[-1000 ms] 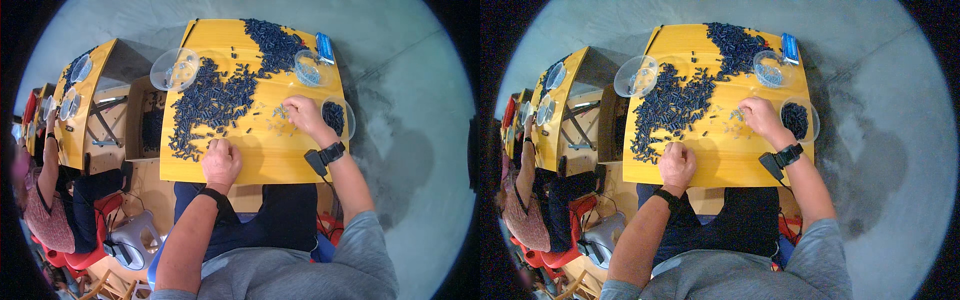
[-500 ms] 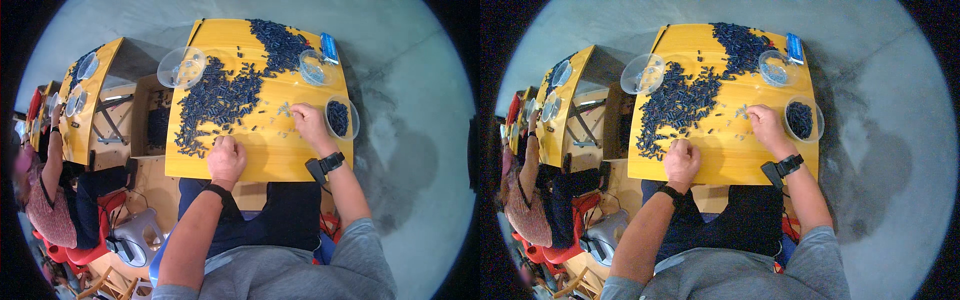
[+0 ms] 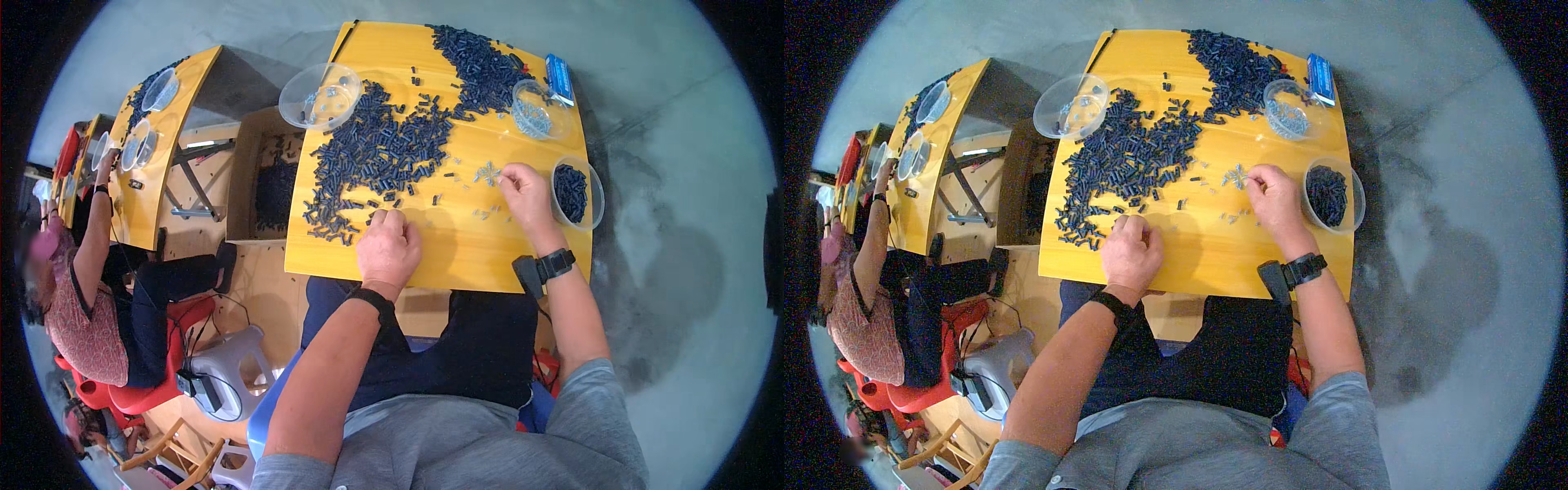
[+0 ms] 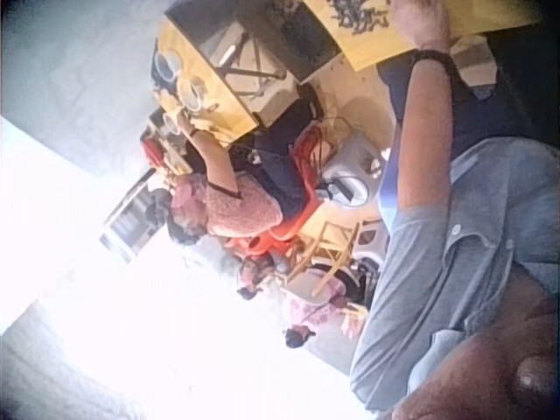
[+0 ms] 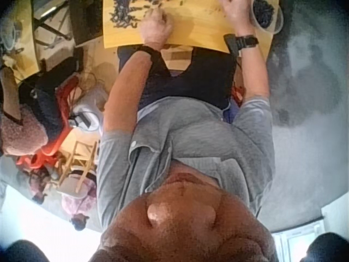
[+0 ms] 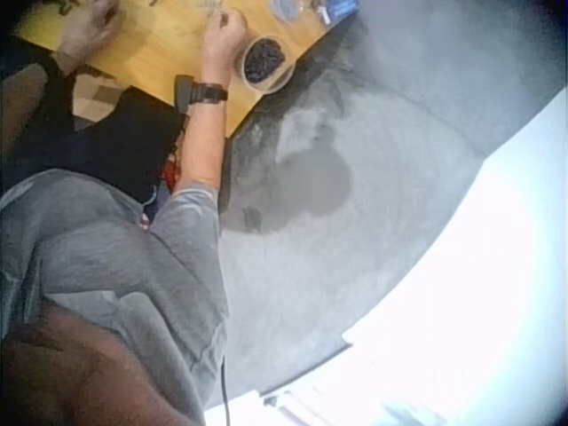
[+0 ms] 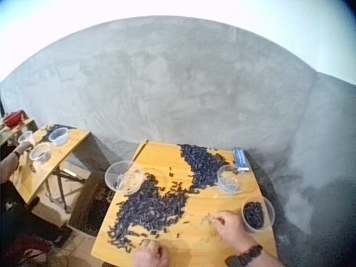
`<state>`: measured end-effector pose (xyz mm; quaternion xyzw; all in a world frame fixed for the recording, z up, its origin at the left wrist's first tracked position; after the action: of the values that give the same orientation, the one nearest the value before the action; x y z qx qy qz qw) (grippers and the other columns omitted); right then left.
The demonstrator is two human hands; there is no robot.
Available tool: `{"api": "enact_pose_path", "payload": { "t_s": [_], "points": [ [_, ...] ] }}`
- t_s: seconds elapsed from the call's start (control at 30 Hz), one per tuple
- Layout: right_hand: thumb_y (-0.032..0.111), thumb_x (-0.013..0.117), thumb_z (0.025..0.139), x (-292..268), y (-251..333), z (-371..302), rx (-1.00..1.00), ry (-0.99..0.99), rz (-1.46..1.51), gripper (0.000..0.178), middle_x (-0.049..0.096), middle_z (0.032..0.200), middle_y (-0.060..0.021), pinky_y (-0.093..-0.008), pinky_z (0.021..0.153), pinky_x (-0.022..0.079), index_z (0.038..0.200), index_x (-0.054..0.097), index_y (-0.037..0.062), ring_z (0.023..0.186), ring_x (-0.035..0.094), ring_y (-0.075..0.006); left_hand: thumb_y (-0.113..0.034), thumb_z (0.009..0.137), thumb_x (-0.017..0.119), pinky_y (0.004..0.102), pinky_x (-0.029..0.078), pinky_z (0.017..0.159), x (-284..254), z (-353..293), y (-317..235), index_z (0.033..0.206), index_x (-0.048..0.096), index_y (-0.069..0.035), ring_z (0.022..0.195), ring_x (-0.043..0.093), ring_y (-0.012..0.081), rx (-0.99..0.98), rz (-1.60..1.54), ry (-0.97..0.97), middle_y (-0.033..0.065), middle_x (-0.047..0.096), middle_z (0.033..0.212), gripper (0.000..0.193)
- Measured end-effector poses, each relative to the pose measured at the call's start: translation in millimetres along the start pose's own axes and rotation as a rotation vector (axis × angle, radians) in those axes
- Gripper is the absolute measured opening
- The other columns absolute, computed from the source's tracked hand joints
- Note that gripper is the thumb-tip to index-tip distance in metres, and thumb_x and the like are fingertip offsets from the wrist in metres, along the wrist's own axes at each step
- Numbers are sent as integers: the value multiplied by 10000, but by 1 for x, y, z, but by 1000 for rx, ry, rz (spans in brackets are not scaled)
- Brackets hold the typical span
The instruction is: Sort and assemble small plastic and metal components at a workbench.
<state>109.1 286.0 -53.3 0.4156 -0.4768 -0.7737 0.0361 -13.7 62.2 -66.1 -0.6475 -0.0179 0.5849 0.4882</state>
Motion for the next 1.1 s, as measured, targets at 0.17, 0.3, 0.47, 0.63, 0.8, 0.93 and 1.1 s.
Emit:
{"api": "enact_pose_path", "payload": {
  "t_s": [0.17, 0.3, 0.47, 0.63, 0.8, 0.93, 1.1],
  "points": [
    [85, 628, 779, 23, 51, -33, -273, 146, -84, 77, 595, 737, -134, -373, 580, 478, 818, 597, 26, 642, 589, -302, -138, 763, 606, 448, 463, 563, -2, -1, 3, 729, 536, -70, 662, 574, 355, 3, 14, 9, 138, 568, 755, 104],
    [138, 655, 769, 41, 75, -52, -436, 265, -206, 111, 565, 717, -136, -409, 546, 474, 822, 599, 58, 641, 592, -322, -133, 763, 602, 448, 463, 562, -1, 1, 0, 722, 534, -70, 664, 574, 355, 16, 2, -10, 141, 565, 749, 101],
    [146, 630, 781, 54, 74, -51, -514, 310, -356, 95, 536, 673, -117, -408, 507, 471, 778, 571, 72, 584, 588, -313, -127, 763, 595, 446, 467, 569, 1, 1, 1, 725, 538, -71, 665, 576, 355, 1, -15, -10, 141, 564, 751, 89],
    [109, 553, 819, 45, 64, -39, -425, 277, -537, 98, 540, 671, -127, -413, 513, 475, 731, 536, 68, 589, 591, -322, -143, 775, 579, 449, 486, 578, -2, 1, 1, 737, 548, -50, 666, 593, 360, 16, 2, 3, 155, 573, 786, 106],
    [102, 545, 820, 38, 73, -30, -384, 153, -409, 80, 572, 720, -136, -434, 555, 479, 754, 549, 56, 645, 597, -340, -137, 771, 578, 443, 489, 577, -4, 2, 0, 738, 548, -50, 669, 598, 357, -13, 7, 54, 156, 577, 793, 98],
    [110, 545, 823, 44, 81, -25, -366, 143, -283, 71, 574, 734, -139, -449, 587, 472, 781, 563, 56, 684, 594, -348, -143, 755, 612, 433, 475, 572, -4, -1, 1, 716, 551, -69, 662, 582, 343, 25, -3, 6, 136, 573, 751, 104],
    [139, 553, 826, 58, 84, -14, -371, 167, -261, 101, 566, 732, -150, -462, 600, 463, 772, 564, 55, 691, 585, -363, -147, 739, 628, 410, 481, 568, -6, -6, 1, 694, 557, -68, 653, 578, 318, 224, -57, 50, 117, 565, 719, 115]
  ]
}}
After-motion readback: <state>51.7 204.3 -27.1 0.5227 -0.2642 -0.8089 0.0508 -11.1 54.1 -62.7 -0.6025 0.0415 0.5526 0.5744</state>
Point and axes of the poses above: each hand's wrist, its own z-axis towards the middle knuckle, its own x-axis out of the palm, y = z × x, the point moved 1 cm from there along z, towards the middle knuckle
